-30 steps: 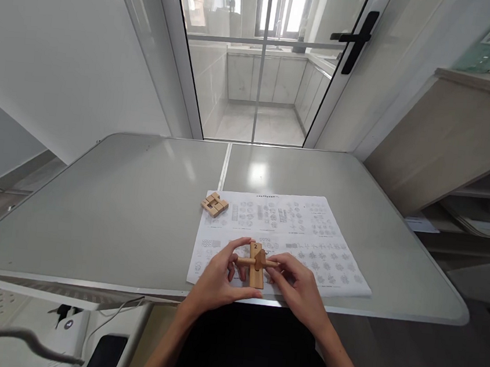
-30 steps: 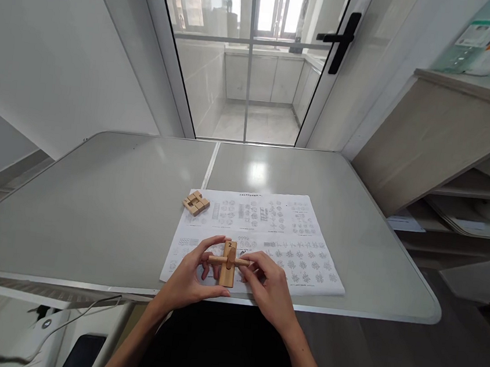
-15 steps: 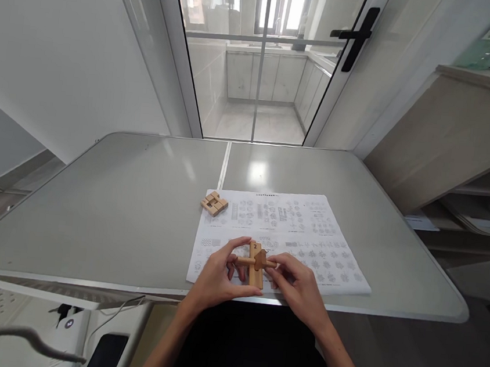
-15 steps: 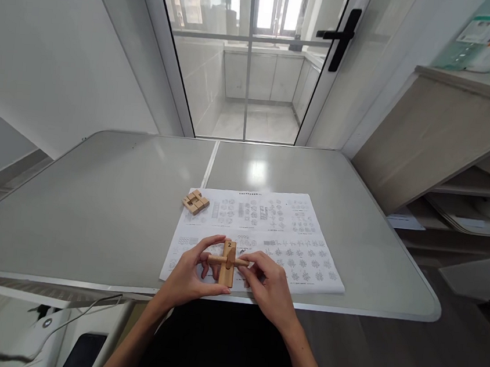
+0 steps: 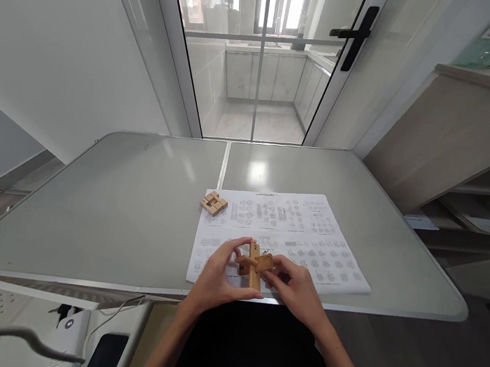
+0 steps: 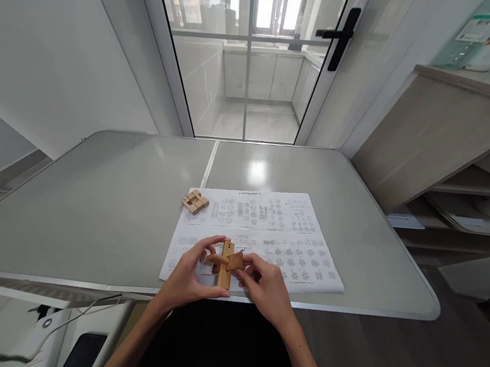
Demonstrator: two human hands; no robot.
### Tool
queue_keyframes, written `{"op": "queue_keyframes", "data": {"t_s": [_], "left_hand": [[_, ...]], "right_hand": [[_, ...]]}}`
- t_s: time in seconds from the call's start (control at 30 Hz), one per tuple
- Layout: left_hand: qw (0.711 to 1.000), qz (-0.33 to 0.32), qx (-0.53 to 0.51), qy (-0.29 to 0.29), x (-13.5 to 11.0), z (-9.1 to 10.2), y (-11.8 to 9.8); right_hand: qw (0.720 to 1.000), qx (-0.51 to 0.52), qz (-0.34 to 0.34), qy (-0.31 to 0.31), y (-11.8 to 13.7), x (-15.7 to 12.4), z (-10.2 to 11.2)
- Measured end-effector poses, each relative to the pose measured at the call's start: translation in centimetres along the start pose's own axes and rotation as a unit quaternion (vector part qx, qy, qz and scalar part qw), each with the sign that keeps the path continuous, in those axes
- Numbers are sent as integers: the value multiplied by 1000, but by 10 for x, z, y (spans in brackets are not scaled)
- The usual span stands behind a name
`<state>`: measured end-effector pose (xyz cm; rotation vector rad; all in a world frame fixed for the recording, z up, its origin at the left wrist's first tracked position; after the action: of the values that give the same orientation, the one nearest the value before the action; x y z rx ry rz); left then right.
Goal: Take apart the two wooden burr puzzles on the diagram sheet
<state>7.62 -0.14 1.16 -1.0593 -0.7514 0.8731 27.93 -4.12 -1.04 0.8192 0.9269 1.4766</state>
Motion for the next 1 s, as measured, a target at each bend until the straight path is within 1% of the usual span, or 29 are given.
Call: {"op": "queue_keyframes", "data": {"t_s": [0.1,0.2,0.3,0.43,0.53,0.67,0.77,1.0], "left_hand": [[1000,-29,-9,6,1,0,-3],[999,-10,-43,14,1,-1,0],[996,2,-89,-1,0,-1,5],[992,15,-127,-11,-1,-1,8],[994,14,-112,-7,-1,-1,4],[998,5,-67,-15,0,-2,1],[999,3,-44,-7,0,-3,2],[999,-6,-30,30,0,-4,-2]], "right_hand": [[999,33,-7,8,1,0,1],[999,45,-8,15,2,0,0],[999,26,2,20,5,1,0],[1000,8,-3,-9,6,2,2],[999,24,4,-28,4,2,3],[999,41,17,-30,3,2,3],[999,37,6,-25,3,2,2],[999,36,-23,-12,2,2,1]]}}
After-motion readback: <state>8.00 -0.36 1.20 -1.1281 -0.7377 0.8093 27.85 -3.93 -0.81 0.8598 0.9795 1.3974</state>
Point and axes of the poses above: each hand's wrist, its own x-axis towards the middle knuckle, its own z-axis out of the back of the hand, y = z × x, the point moved 3 cm from there along x, towards the middle knuckle, and after that the axes turned 9 degrees about -x, right-handed, at the moved point
